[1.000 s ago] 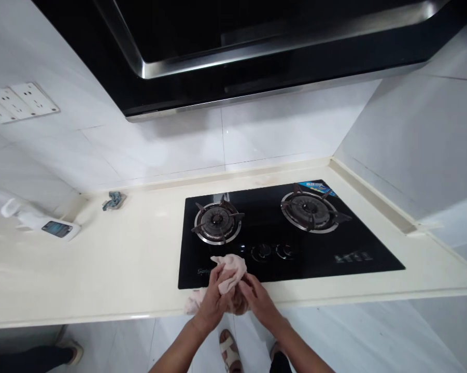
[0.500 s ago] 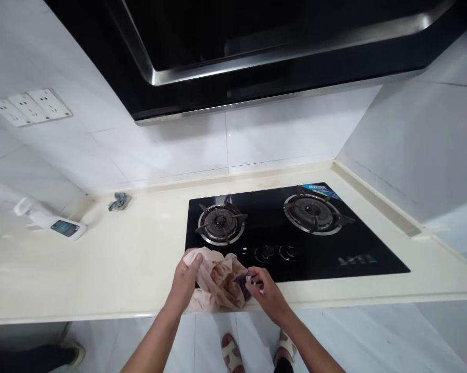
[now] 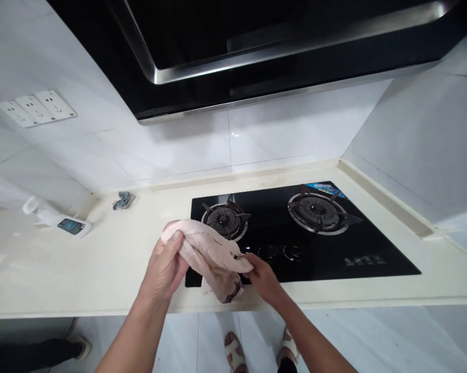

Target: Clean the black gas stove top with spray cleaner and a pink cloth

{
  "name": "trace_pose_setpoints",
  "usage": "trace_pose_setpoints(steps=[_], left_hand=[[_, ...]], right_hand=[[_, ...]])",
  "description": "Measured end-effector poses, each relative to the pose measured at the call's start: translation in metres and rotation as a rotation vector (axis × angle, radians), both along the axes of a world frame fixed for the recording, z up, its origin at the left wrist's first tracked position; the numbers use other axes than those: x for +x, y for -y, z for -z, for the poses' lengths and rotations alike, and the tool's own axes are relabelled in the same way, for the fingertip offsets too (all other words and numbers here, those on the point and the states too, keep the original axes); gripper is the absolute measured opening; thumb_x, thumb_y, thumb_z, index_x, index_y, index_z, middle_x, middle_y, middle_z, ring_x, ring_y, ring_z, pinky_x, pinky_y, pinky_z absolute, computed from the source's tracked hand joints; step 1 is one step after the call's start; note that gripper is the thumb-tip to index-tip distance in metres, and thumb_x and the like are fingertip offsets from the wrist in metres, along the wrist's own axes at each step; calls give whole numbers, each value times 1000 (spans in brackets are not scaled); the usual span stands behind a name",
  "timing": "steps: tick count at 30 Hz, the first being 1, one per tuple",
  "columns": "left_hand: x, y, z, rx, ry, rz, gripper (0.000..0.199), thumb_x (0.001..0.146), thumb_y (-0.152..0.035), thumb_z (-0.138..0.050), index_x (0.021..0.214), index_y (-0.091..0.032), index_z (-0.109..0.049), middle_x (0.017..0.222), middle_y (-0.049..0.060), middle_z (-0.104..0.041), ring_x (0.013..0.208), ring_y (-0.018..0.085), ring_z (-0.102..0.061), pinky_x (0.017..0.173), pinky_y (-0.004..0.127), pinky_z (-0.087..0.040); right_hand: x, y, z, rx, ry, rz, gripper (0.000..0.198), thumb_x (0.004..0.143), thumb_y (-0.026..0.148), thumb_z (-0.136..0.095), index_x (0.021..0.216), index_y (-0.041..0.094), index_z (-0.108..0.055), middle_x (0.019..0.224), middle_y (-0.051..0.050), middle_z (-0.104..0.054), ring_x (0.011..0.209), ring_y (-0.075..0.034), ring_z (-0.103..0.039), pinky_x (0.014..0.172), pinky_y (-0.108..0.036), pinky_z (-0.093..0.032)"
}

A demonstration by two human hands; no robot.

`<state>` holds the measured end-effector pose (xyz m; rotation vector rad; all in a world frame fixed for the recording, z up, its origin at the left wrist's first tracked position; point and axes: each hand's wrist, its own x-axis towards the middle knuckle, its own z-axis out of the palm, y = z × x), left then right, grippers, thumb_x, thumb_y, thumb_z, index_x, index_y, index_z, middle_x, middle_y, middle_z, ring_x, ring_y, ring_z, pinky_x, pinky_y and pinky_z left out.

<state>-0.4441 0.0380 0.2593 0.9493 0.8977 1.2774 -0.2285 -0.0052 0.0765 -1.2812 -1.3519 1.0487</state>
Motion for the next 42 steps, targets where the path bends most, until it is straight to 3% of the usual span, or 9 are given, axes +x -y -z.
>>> trace_pose_setpoints(steps=[4,8,16,20,26,29,33,37,42], left_hand=[[-27,-4,12,14,-48,-109,34,70,-40,-85,90,-21,-65,81,-2,-67,73,12,-64,69,23,-55],[-43,-11,15,15,-170,-93,38,69,-42,-87,89,-18,-64,76,-1,-68,67,11,-61,64,21,-51],[-61,-31,-32,299,-317,-205,37,72,-45,-84,92,-19,-67,76,-2,-68,68,10,-60,68,22,-49],[-74,-12,-24,230,-454,-113,36,77,-48,-78,95,-19,-68,84,2,-70,78,15,-64,75,26,-50],[-102,45,43,24,-835,227,33,87,-53,-65,82,-21,-67,75,0,-62,72,14,-56,68,24,-45],[-114,63,60,-9,-851,315,37,89,-54,-60,76,-20,-63,76,-1,-59,70,13,-52,64,23,-42],[-121,53,49,-111,-767,371,37,92,-57,-56,91,-21,-65,66,-2,-58,60,12,-49,57,23,-40],[-106,3,43,-136,-683,215,44,88,-58,-60,105,-17,-64,71,2,-68,61,14,-56,64,27,-48],[-84,-28,96,188,-829,13,36,87,-53,-58,94,-18,-66,110,10,-72,97,22,-67,86,36,-55]], right_hand=[[42,15,-22,-82,-159,135,31,90,44,-52,107,23,-66,101,-5,-70,97,-23,-63,89,-36,-51],[66,22,-72,42,-99,143,32,90,42,-53,111,23,-68,119,-6,-66,109,-23,-62,95,-36,-49],[66,13,-166,254,-39,94,28,92,30,-53,115,26,-69,128,-5,-64,113,-22,-61,94,-33,-49],[69,33,-150,208,-135,-46,23,89,29,-54,107,25,-68,114,-5,-66,105,-23,-63,90,-34,-50],[54,89,-67,-240,47,-97,24,73,16,-53,93,23,-64,98,-1,-63,92,-19,-60,74,-26,-47],[46,106,-47,-354,86,-90,19,70,16,-53,86,23,-62,87,2,-59,79,-16,-57,68,-25,-45],[48,90,-61,-276,112,26,20,74,21,-55,92,24,-63,90,1,-61,82,-17,-58,70,-25,-46],[53,31,-81,-44,274,141,51,76,21,-53,127,27,-56,96,0,-65,86,-18,-59,79,-31,-46],[50,-6,-54,308,759,107,33,82,15,-46,104,24,-69,103,-7,-67,97,-24,-54,85,-40,-40]])
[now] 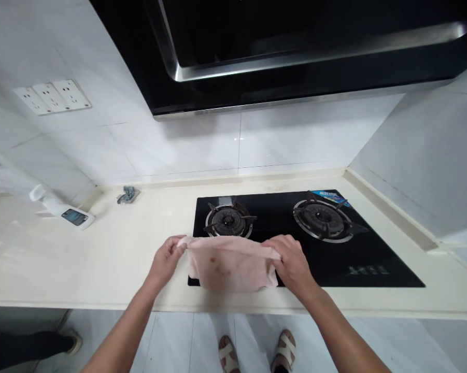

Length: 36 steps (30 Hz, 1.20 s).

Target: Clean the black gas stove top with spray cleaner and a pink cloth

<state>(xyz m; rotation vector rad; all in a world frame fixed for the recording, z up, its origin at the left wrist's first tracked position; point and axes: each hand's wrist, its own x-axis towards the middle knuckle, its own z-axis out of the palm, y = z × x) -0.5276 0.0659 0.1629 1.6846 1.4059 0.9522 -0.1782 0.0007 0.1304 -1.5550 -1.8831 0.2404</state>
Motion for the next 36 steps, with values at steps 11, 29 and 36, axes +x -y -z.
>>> trace_pose_setpoints(steps=[11,29,36], left_hand=[[-13,55,119,326,-421,164,33,97,-33,-50,126,-27,-64,136,11,-63,126,24,-60,104,44,-53],[30,59,137,-40,-99,-1,33,88,-37,-53,116,-22,-61,112,10,-71,103,24,-69,91,44,-57],[86,42,162,536,-508,205,28,93,-17,-49,114,-23,-66,118,9,-68,120,27,-58,99,45,-46]], right_hand=[[-40,47,77,-486,188,123,45,97,46,-42,135,28,-58,137,-10,-58,124,-31,-51,99,-47,-42],[-68,11,97,-371,90,-73,52,77,47,-72,124,25,-64,155,-12,-39,145,-36,-27,119,-58,-9],[75,78,124,-105,148,13,38,78,26,-57,115,25,-66,137,-8,-54,131,-31,-44,109,-54,-35]])
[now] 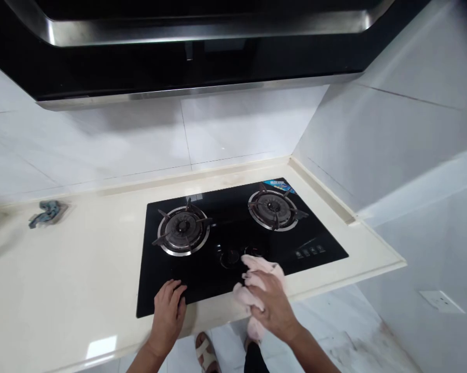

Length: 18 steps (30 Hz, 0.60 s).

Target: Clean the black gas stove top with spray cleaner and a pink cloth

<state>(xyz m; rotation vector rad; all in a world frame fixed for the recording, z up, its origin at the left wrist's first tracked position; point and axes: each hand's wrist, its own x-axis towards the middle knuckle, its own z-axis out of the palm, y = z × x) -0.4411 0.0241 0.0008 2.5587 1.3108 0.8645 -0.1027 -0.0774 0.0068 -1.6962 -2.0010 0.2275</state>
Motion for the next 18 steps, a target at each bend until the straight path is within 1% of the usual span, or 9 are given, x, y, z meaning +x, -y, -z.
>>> trace_pose_setpoints(steps=[2,4,6,8,10,11,14,16,18], left_hand=[[5,-3,7,53,-86,-19,27,92,-17,-51,114,-22,-66,118,10,-67,119,28,-58,96,44,-45],[7,-5,11,68,-144,-43,27,92,-18,-53,114,-22,-67,118,11,-67,118,29,-58,94,44,-44],[7,-5,12,64,-175,-49,27,91,-18,-54,114,-22,-67,118,11,-67,118,29,-58,93,44,-43],[7,-4,12,65,-187,-50,26,91,-19,-54,114,-22,-66,117,10,-67,117,29,-58,93,43,-42],[6,-4,11,72,-194,-54,26,91,-18,-53,113,-22,-66,117,10,-67,117,28,-58,93,42,-42],[6,-4,11,77,-196,-57,26,91,-18,-53,113,-22,-66,117,10,-67,116,28,-58,93,42,-42],[6,-4,11,94,-205,-63,26,91,-18,-53,113,-22,-66,117,9,-67,116,27,-59,93,41,-42],[6,-4,10,108,-213,-58,26,90,-18,-54,112,-22,-66,116,9,-67,116,27,-59,92,41,-42],[6,-4,10,117,-216,-60,25,90,-18,-53,111,-22,-67,115,9,-68,115,27,-60,92,40,-42]], right_hand=[[40,7,5,19,43,134,38,81,29,-56,118,26,-65,135,-8,-56,127,-32,-47,103,-54,-40],[78,5,4,32,30,279,35,83,34,-55,116,25,-66,130,-9,-57,120,-32,-52,99,-52,-44],[108,-6,-5,52,-41,421,38,85,39,-54,119,24,-64,126,-11,-56,113,-30,-56,96,-49,-47],[123,-26,-21,87,-88,527,46,86,43,-55,127,22,-59,124,-12,-55,110,-29,-57,94,-47,-49],[120,-50,-36,131,-57,551,49,87,43,-57,131,22,-56,125,-13,-54,112,-30,-55,95,-47,-48],[112,-61,-41,138,-18,513,47,87,42,-58,130,22,-57,127,-13,-54,115,-31,-53,97,-48,-46],[83,-80,-42,64,110,397,37,91,34,-53,125,25,-64,138,-14,-49,122,-34,-48,98,-53,-44],[70,-77,-32,-28,177,417,36,93,30,-48,123,28,-66,141,-14,-46,121,-36,-48,95,-57,-44],[70,-60,-21,-95,204,474,35,92,30,-48,121,29,-68,141,-14,-46,119,-37,-49,92,-58,-45]])
